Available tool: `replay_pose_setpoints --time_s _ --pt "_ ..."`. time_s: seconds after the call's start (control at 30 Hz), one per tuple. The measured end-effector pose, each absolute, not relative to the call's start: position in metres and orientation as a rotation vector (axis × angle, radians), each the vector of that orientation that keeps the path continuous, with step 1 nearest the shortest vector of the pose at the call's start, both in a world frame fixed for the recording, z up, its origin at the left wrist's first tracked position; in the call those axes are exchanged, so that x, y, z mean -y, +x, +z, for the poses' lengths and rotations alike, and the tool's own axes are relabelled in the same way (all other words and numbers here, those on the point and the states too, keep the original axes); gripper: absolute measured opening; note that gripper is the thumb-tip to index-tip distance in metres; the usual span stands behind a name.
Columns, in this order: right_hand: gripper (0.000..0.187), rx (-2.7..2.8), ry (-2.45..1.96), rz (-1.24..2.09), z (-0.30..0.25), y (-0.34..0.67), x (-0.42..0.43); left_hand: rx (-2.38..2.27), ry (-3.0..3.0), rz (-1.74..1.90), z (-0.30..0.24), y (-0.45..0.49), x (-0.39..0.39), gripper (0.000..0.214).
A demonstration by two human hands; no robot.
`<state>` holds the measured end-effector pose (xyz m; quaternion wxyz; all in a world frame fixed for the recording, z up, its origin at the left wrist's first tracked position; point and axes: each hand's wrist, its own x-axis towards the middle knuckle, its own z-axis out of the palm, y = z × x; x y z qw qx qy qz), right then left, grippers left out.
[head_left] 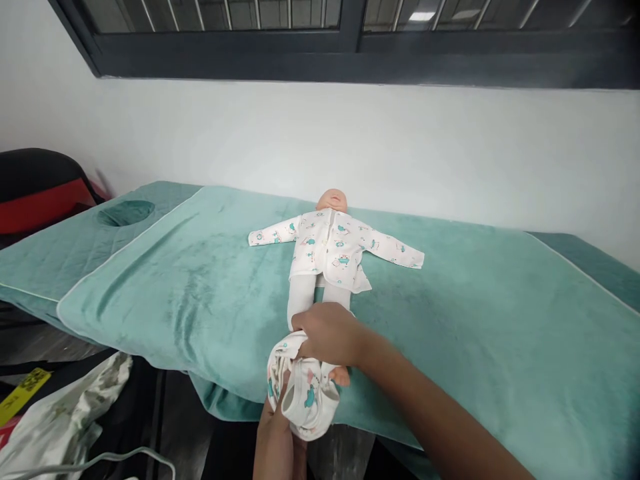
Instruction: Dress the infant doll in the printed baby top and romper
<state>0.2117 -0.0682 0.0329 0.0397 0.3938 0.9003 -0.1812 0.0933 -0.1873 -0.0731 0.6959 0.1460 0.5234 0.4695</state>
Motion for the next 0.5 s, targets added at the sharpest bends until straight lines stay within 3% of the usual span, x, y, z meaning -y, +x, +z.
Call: replay_pose_setpoints --time_s 0.33,0.5 --pt "0.027 -2.833 1.271 -0.561 0.025 0.22 0.077 -1.288 0.207 1.176 -0.062 0.084 0.183 0.051" --pt "0.031 -2.822 1.343 -0.724 0.023 0.221 0.075 -1.328 0.258 1.201 -0.044 0.067 0.176 0.046"
